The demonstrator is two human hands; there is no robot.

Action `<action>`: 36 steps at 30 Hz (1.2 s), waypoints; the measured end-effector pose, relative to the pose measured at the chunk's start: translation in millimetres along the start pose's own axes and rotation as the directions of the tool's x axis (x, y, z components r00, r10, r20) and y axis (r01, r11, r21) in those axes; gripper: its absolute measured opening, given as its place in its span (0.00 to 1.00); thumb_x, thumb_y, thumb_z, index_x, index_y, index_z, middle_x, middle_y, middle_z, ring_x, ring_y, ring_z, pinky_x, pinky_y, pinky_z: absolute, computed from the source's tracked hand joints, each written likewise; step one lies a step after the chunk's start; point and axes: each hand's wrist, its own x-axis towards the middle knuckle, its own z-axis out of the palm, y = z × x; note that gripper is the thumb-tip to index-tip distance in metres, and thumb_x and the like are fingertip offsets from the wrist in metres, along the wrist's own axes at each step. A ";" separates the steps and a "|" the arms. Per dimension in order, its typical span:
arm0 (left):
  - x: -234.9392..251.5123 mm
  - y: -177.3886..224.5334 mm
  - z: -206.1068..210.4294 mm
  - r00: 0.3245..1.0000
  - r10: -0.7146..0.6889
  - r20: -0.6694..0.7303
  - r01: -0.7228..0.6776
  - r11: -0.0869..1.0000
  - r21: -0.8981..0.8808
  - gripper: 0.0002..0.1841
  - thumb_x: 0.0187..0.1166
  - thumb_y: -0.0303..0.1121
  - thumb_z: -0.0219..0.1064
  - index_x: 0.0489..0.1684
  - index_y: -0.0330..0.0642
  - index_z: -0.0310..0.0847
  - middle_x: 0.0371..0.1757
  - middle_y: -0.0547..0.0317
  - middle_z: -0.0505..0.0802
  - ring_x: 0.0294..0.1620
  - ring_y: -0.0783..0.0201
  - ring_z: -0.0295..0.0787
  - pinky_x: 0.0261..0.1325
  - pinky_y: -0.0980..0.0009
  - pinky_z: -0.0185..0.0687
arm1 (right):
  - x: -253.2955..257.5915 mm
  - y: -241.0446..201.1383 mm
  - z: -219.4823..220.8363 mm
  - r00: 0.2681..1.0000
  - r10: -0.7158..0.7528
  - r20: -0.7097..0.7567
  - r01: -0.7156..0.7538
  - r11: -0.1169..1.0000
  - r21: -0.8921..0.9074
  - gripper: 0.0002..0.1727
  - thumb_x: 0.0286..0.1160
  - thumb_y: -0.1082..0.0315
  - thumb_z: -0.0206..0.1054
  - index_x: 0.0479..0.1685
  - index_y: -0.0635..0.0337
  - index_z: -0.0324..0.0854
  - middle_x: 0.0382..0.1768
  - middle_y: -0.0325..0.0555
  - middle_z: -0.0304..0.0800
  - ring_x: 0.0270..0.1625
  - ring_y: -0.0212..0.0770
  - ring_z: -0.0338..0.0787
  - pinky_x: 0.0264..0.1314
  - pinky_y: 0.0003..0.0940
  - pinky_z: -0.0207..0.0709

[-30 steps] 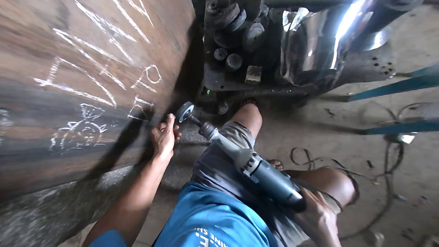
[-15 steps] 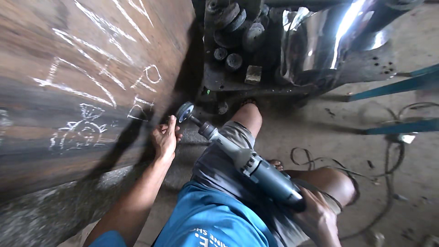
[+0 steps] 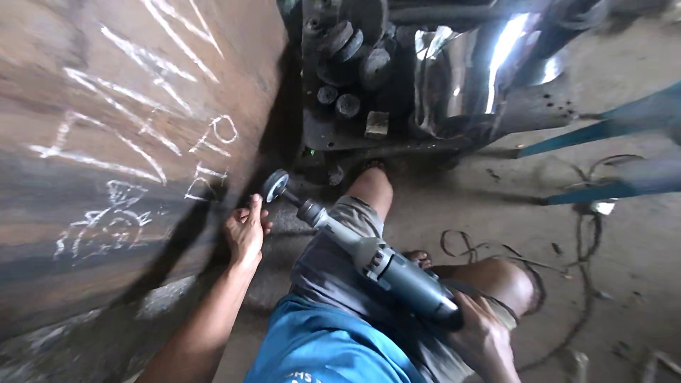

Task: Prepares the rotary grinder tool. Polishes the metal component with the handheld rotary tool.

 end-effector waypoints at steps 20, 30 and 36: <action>11.5 185.9 231.1 0.502 0.240 0.831 -0.861 0.229 0.454 0.26 0.73 0.48 0.76 0.58 0.35 0.85 0.53 0.33 0.91 0.60 0.34 0.89 0.60 0.31 0.81 | -2.5 0.9 1.7 0.998 0.066 0.020 -0.065 0.997 -0.030 0.34 0.36 0.52 0.84 0.55 0.48 0.91 0.51 0.41 0.96 0.60 0.53 0.91 0.54 0.58 0.85; 23.0 147.4 283.0 0.496 0.223 0.839 -0.862 0.010 0.507 0.24 0.73 0.33 0.74 0.67 0.32 0.81 0.71 0.30 0.80 0.69 0.32 0.82 0.63 0.36 0.84 | -8.8 12.4 9.4 0.997 0.072 0.000 -0.072 0.997 0.020 0.33 0.38 0.52 0.84 0.55 0.46 0.90 0.50 0.39 0.96 0.60 0.51 0.91 0.56 0.57 0.86; 31.8 140.1 291.6 0.451 0.233 0.861 -0.883 -0.024 0.469 0.26 0.73 0.33 0.74 0.72 0.39 0.81 0.73 0.33 0.80 0.71 0.33 0.81 0.63 0.37 0.84 | -5.8 12.2 10.2 0.998 0.069 0.007 -0.069 0.998 0.010 0.32 0.37 0.52 0.84 0.55 0.44 0.90 0.50 0.37 0.95 0.59 0.50 0.91 0.55 0.55 0.86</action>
